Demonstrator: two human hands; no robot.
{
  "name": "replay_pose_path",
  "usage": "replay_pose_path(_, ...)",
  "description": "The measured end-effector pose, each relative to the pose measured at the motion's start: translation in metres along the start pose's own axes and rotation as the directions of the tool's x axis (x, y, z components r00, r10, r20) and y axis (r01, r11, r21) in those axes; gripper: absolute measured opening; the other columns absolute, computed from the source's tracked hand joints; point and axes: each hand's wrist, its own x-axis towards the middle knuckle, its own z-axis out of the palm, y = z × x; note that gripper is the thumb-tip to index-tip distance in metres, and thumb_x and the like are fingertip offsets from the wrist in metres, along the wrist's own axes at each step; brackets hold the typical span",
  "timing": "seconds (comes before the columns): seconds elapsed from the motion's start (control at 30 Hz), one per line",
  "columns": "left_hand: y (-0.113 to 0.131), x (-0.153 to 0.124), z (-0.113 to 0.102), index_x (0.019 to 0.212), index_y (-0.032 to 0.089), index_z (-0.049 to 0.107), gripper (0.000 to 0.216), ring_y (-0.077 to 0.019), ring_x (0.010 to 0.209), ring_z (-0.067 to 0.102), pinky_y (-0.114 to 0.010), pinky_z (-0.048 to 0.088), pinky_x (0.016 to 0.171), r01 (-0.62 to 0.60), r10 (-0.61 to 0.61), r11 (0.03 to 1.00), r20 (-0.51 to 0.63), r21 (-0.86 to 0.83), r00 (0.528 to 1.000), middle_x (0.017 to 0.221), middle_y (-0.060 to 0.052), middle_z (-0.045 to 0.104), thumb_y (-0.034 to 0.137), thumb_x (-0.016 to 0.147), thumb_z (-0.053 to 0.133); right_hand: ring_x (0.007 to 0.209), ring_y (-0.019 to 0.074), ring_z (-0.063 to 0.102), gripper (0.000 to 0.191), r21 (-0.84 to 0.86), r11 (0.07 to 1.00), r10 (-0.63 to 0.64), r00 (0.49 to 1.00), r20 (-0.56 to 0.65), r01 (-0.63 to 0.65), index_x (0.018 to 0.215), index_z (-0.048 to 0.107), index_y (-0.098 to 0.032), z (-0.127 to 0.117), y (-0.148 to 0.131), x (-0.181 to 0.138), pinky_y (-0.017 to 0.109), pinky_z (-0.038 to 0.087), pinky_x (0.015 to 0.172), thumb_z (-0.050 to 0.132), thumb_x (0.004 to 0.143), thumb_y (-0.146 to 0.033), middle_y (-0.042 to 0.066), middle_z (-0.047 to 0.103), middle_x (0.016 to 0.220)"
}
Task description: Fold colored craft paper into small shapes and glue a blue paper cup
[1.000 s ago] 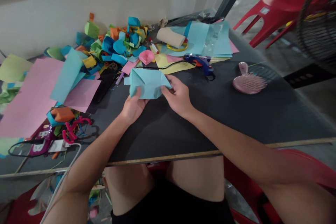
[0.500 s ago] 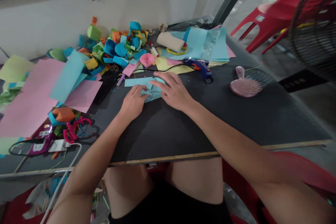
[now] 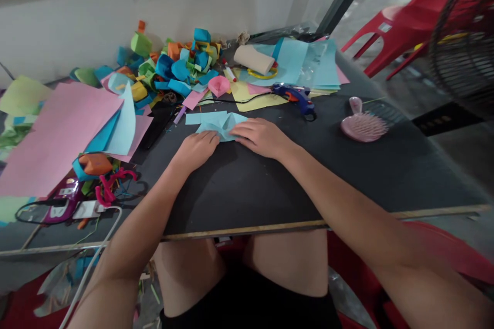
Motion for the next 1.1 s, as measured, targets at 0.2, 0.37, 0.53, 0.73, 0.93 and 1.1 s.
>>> replay_pose_path(0.2, 0.001, -0.001, 0.001, 0.098, 0.017, 0.067, 0.024, -0.0214, 0.089, 0.066, -0.031, 0.050, 0.080, 0.033, -0.038, 0.989, -0.032, -0.144, 0.999, 0.094, -0.010, 0.069, 0.033, 0.097, 0.049, 0.093, 0.0213, 0.060, 0.024, 0.024, 1.000, -0.012, 1.000, 0.011, 0.012, 0.090, 0.066, -0.020, 0.004, -0.002, 0.003, 0.038, 0.048, 0.086, 0.043, 0.090, -0.016, 0.008, 0.068, 0.094)
replay_pose_path(0.37, 0.011, 0.000, 0.001, 0.112, 0.023, 0.068, 0.024, -0.0237, 0.096, 0.063, -0.034, 0.048, 0.083, 0.048, -0.048, 0.995, -0.001, -0.086, 0.999, 0.102, -0.009, 0.066, 0.035, 0.096, 0.056, 0.090, 0.0205, 0.060, 0.020, 0.181, 0.982, 0.053, 0.998, 0.029, -0.058, 0.096, 0.064, -0.020, 0.000, -0.002, -0.002, 0.035, 0.049, 0.081, 0.046, 0.087, -0.018, 0.007, 0.066, 0.094)
replay_pose_path(0.53, 0.012, -0.001, 0.000, 0.117, 0.025, 0.069, 0.026, -0.0235, 0.099, 0.061, -0.035, 0.049, 0.084, 0.068, -0.065, 0.993, 0.035, -0.094, 0.997, 0.104, -0.009, 0.065, 0.027, 0.094, 0.059, 0.102, 0.0238, 0.062, 0.030, 0.222, 0.975, -0.024, 0.994, 0.105, 0.000, 0.114, 0.068, -0.023, -0.007, -0.002, -0.007, 0.039, 0.049, 0.087, 0.061, 0.085, -0.027, 0.008, 0.067, 0.113)
replay_pose_path(0.73, 0.000, -0.003, 0.005, 0.093, 0.025, 0.077, 0.019, -0.0208, 0.097, 0.065, -0.037, 0.052, 0.088, 0.030, -0.059, 0.946, -0.082, -0.324, 0.995, 0.097, -0.006, 0.071, 0.028, 0.093, 0.058, 0.097, 0.0203, 0.065, 0.022, 0.358, 0.932, 0.031, 0.997, 0.071, -0.054, 0.098, 0.074, -0.024, 0.000, 0.006, -0.003, 0.038, 0.050, 0.088, 0.055, 0.095, -0.032, 0.006, 0.071, 0.103)
replay_pose_path(0.93, 0.001, -0.001, 0.011, 0.077, 0.026, 0.077, 0.015, -0.0211, 0.088, 0.067, -0.037, 0.053, 0.085, 0.140, -0.233, 0.872, -0.145, -0.468, 0.962, 0.084, -0.004, 0.074, 0.033, 0.085, 0.067, 0.091, 0.0193, 0.066, 0.022, 0.347, 0.928, 0.113, 0.990, 0.087, -0.136, 0.092, 0.076, -0.025, -0.004, 0.006, -0.002, 0.036, 0.050, 0.083, 0.056, 0.095, -0.033, 0.004, 0.073, 0.095)
replay_pose_path(1.1, 0.002, 0.001, 0.006, 0.074, 0.023, 0.076, 0.014, -0.0219, 0.087, 0.067, -0.037, 0.052, 0.083, 0.197, -0.291, 0.832, -0.106, -0.519, 0.951, 0.084, -0.005, 0.074, 0.032, 0.083, 0.069, 0.091, 0.0200, 0.065, 0.022, 0.355, 0.931, 0.060, 0.994, 0.093, -0.090, 0.092, 0.074, -0.023, -0.006, 0.009, -0.003, 0.036, 0.049, 0.083, 0.055, 0.095, -0.034, 0.005, 0.072, 0.094)
